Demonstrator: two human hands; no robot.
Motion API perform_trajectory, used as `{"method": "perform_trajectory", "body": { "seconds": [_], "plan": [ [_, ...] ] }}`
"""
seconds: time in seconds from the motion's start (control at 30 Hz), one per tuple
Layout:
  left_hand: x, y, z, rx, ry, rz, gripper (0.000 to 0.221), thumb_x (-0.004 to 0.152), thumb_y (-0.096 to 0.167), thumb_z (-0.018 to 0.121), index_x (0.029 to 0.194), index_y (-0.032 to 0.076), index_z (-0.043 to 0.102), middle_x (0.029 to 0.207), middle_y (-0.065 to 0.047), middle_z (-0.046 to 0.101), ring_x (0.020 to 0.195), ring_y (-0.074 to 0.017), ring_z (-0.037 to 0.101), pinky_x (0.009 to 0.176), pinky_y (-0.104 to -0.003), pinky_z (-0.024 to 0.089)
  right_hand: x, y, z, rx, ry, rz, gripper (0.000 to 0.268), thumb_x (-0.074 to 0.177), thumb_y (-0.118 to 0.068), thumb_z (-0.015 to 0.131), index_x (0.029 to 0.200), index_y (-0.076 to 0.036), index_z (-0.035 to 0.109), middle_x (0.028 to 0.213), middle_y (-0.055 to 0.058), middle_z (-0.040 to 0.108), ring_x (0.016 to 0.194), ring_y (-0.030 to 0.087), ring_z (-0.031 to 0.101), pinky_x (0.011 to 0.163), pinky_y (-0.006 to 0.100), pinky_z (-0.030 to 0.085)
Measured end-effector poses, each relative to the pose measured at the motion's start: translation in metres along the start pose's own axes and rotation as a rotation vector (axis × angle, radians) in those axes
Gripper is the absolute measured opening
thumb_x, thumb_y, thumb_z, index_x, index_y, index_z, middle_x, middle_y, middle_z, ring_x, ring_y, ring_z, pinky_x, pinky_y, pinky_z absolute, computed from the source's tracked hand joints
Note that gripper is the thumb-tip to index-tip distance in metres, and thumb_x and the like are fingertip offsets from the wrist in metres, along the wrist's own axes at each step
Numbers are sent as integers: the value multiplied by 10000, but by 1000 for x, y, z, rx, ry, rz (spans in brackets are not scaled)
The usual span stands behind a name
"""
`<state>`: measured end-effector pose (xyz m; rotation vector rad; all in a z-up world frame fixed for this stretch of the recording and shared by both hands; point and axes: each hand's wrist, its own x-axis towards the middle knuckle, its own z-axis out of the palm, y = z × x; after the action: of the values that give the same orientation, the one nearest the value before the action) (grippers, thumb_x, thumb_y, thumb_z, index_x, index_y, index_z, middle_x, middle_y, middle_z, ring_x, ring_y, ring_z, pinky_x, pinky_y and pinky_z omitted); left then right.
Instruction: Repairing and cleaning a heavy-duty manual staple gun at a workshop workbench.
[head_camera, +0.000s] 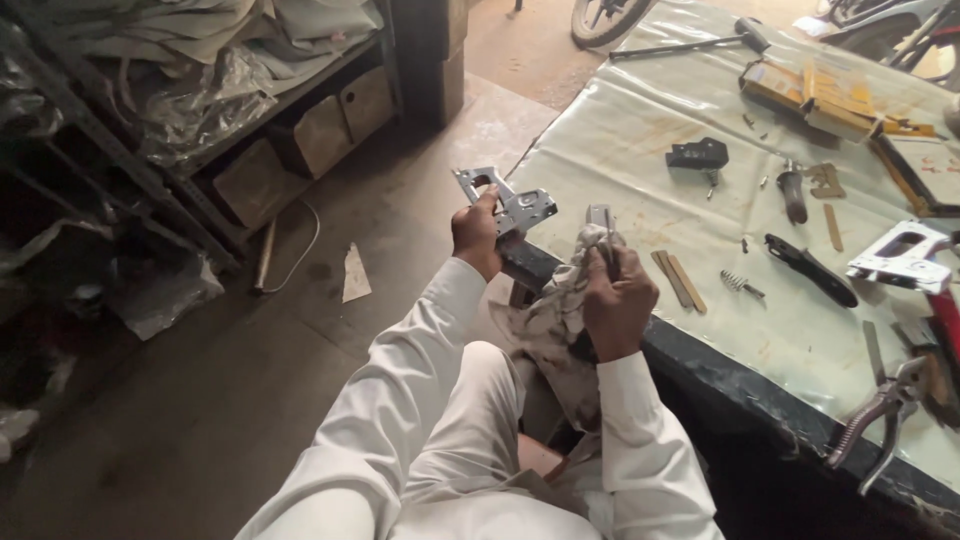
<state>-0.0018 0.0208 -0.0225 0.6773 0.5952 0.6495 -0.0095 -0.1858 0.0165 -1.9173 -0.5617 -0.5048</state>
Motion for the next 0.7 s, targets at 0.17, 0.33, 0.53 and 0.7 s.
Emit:
{"method": "perform_trajectory", "body": {
  "seconds": [0.17, 0.33, 0.53, 0.7],
  "plan": [
    [-8, 14, 5, -2, -63, -182, 195, 937, 284, 613, 985, 96, 640, 840, -62, 678, 705, -231, 710, 592, -442, 617, 1, -11, 8, 188, 66, -211, 167, 1019, -151, 727, 1166, -73, 744, 1059, 160, 755, 876, 279, 750, 778, 373, 587],
    [15, -5, -1, 43, -52, -138, 208, 944, 256, 652, 940, 49, 636, 813, -73, 676, 657, -229, 695, 573, -440, 598, 5, -8, 30, -171, -198, -448, 308, 952, -169, 661, 1254, -160, 721, 1010, 165, 709, 787, 370, 722, 678, 465, 569],
    [10, -9, -1, 126, -114, -63, 249, 958, 219, 672, 957, -30, 677, 815, -104, 708, 632, -225, 697, 555, -398, 575, 16, -12, 15, -566, -420, -375, 287, 957, -278, 649, 1236, -216, 677, 913, 149, 672, 745, 388, 722, 601, 508, 562],
    [8, 7, 0, 48, -98, -107, 237, 937, 225, 655, 1030, 8, 673, 881, -101, 709, 674, -241, 702, 570, -441, 597, -6, -1, 3, -470, -282, -341, 304, 903, -234, 676, 1205, -205, 701, 951, 146, 708, 773, 389, 725, 632, 501, 566]
  ]
}}
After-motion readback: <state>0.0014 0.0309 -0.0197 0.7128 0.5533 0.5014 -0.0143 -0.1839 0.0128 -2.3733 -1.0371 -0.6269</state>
